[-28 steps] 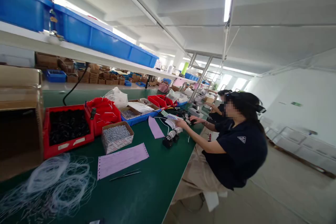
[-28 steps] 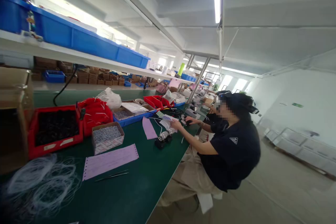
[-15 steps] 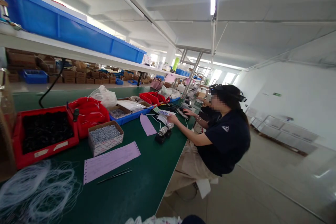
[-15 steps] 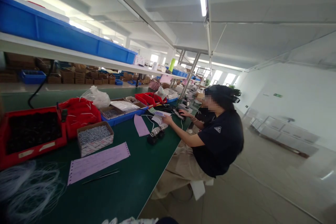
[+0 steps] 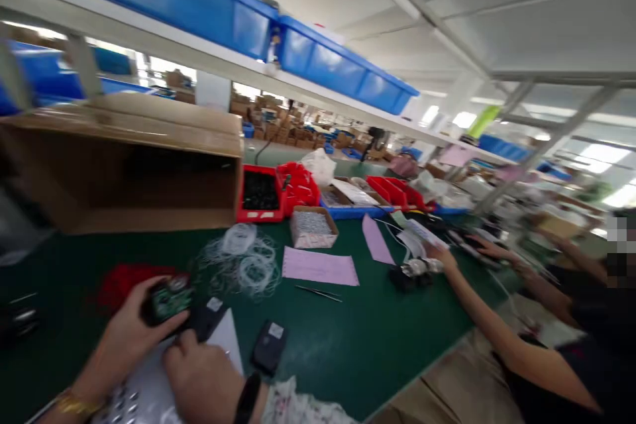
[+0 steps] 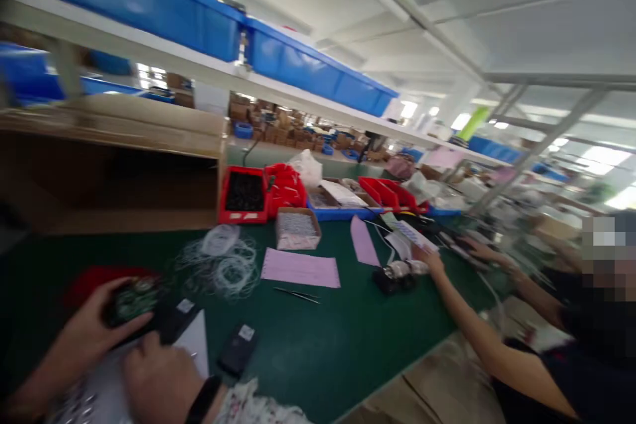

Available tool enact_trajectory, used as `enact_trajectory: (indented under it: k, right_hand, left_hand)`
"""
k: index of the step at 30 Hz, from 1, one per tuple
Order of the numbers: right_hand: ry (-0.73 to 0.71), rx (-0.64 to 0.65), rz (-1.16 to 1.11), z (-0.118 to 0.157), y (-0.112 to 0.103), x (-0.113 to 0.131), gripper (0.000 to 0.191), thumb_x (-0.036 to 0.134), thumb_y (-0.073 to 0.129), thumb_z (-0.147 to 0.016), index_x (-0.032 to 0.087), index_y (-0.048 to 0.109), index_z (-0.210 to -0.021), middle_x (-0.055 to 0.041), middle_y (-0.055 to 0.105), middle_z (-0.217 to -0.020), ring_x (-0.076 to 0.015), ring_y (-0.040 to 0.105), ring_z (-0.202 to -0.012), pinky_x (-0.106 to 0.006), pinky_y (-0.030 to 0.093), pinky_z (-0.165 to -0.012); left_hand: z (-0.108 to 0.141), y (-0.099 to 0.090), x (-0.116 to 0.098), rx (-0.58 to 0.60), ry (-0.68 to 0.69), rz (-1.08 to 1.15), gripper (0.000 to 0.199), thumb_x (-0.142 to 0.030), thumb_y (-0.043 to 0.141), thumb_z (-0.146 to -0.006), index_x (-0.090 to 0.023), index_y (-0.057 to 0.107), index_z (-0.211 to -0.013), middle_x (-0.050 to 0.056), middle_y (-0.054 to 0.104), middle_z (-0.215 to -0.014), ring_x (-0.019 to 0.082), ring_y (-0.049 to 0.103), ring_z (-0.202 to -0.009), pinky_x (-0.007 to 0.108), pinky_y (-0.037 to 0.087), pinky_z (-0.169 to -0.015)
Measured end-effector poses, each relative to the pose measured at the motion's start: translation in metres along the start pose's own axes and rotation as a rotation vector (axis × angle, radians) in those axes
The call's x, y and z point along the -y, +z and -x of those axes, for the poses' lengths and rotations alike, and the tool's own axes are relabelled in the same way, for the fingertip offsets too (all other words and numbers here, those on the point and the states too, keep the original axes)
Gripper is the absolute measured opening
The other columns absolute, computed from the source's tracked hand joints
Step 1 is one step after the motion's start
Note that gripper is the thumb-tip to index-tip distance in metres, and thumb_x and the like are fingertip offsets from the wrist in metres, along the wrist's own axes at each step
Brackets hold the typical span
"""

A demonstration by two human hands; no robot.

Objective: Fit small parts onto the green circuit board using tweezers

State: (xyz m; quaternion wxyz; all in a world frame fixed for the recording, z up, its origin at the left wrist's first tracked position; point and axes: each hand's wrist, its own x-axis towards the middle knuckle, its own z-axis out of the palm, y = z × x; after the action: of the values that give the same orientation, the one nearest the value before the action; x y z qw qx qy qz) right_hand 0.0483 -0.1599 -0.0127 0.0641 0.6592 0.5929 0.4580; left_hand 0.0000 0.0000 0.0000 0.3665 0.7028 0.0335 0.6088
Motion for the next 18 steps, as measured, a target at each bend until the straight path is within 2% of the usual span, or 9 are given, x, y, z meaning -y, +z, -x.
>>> enact_trajectory:
  k: [1,3,4,7,8,10,12,15,18]
  right_hand:
    - [0.001,-0.012,-0.055,-0.002,0.005,0.0,0.019,0.009,0.044,-0.082,0.014,0.049,-0.099,-0.0077,0.057,-0.096,-0.0176,0.058,-0.056,-0.027,0.048,-0.04]
    - [0.014,-0.059,-0.251,-0.003,0.012,-0.003,0.028,0.003,0.04,-0.079,0.015,0.048,-0.103,-0.0116,0.055,-0.109,-0.0163,0.06,-0.062,-0.027,0.051,-0.05]
    - [0.056,-0.091,-0.401,-0.003,0.014,-0.005,0.029,0.003,0.037,-0.081,0.015,0.048,-0.104,-0.0117,0.056,-0.108,-0.0145,0.059,-0.061,-0.026,0.05,-0.052]
    - [0.375,-0.182,-1.008,-0.006,0.005,-0.015,0.014,0.021,0.038,-0.089,0.017,0.048,-0.098,-0.0029,0.06,-0.076,-0.0076,0.047,-0.04,-0.018,0.036,-0.037]
    - [0.518,-0.22,-1.22,-0.01,-0.002,-0.022,0.014,0.031,0.045,-0.088,0.018,0.048,-0.092,0.0017,0.056,-0.064,-0.0056,0.04,-0.034,-0.016,0.027,-0.033]
    - [0.74,-0.309,-1.531,-0.024,-0.017,-0.041,0.029,0.044,0.06,-0.078,0.019,0.045,-0.079,0.0074,0.046,-0.052,-0.0023,0.028,-0.03,-0.014,0.014,-0.03]
    - [0.842,-0.387,-1.679,-0.043,-0.03,-0.066,0.035,0.043,0.068,-0.069,0.018,0.043,-0.071,0.0087,0.041,-0.052,-0.0014,0.026,-0.034,-0.012,0.014,-0.032]
    - [0.902,-0.433,-1.741,-0.076,-0.035,-0.101,0.026,0.024,0.07,-0.059,0.016,0.047,-0.068,0.005,0.047,-0.058,-0.0025,0.037,-0.041,-0.013,0.029,-0.037]
    - [0.893,-0.432,-1.796,-0.106,-0.031,-0.116,0.025,0.01,0.069,-0.048,0.012,0.053,-0.067,-0.0007,0.055,-0.059,-0.0043,0.045,-0.045,-0.015,0.038,-0.044]
  left_hand:
    - [0.003,-0.005,0.004,0.016,0.013,0.077,0.069,-0.056,0.068,-0.063,-0.022,0.041,-0.117,0.005,0.054,-0.114,0.027,0.054,-0.104,0.046,0.044,-0.096]
    - [0.004,-0.008,0.005,0.042,0.043,0.185,0.066,-0.048,0.067,-0.065,-0.019,0.039,-0.118,0.008,0.051,-0.118,0.026,0.051,-0.108,0.045,0.04,-0.099]
    - [0.003,-0.008,0.003,0.06,0.043,0.231,0.065,-0.044,0.068,-0.066,-0.019,0.038,-0.118,0.008,0.052,-0.117,0.026,0.052,-0.107,0.043,0.041,-0.098]
    - [-0.007,-0.006,-0.004,0.075,0.075,0.336,0.06,-0.032,0.071,-0.065,-0.018,0.04,-0.115,0.007,0.054,-0.111,0.024,0.053,-0.103,0.04,0.041,-0.094]
    - [-0.012,-0.006,-0.005,0.077,0.096,0.355,0.058,-0.029,0.072,-0.064,-0.019,0.043,-0.113,0.007,0.055,-0.11,0.024,0.053,-0.103,0.038,0.041,-0.093]
    - [-0.024,-0.007,-0.006,0.085,0.145,0.385,0.055,-0.026,0.075,-0.063,-0.019,0.047,-0.11,0.005,0.056,-0.109,0.023,0.053,-0.104,0.035,0.041,-0.093]
    - [-0.038,-0.006,-0.005,0.097,0.186,0.422,0.055,-0.025,0.076,-0.061,-0.02,0.049,-0.108,0.005,0.056,-0.109,0.023,0.053,-0.105,0.033,0.041,-0.093]
    - [-0.059,0.0,-0.002,0.077,0.217,0.47,0.054,-0.022,0.075,-0.06,-0.02,0.049,-0.107,0.005,0.054,-0.115,0.024,0.05,-0.111,0.035,0.036,-0.099]
    - [-0.074,0.01,0.003,0.042,0.211,0.502,0.052,-0.019,0.071,-0.061,-0.019,0.046,-0.107,0.007,0.052,-0.117,0.025,0.049,-0.112,0.038,0.035,-0.1]
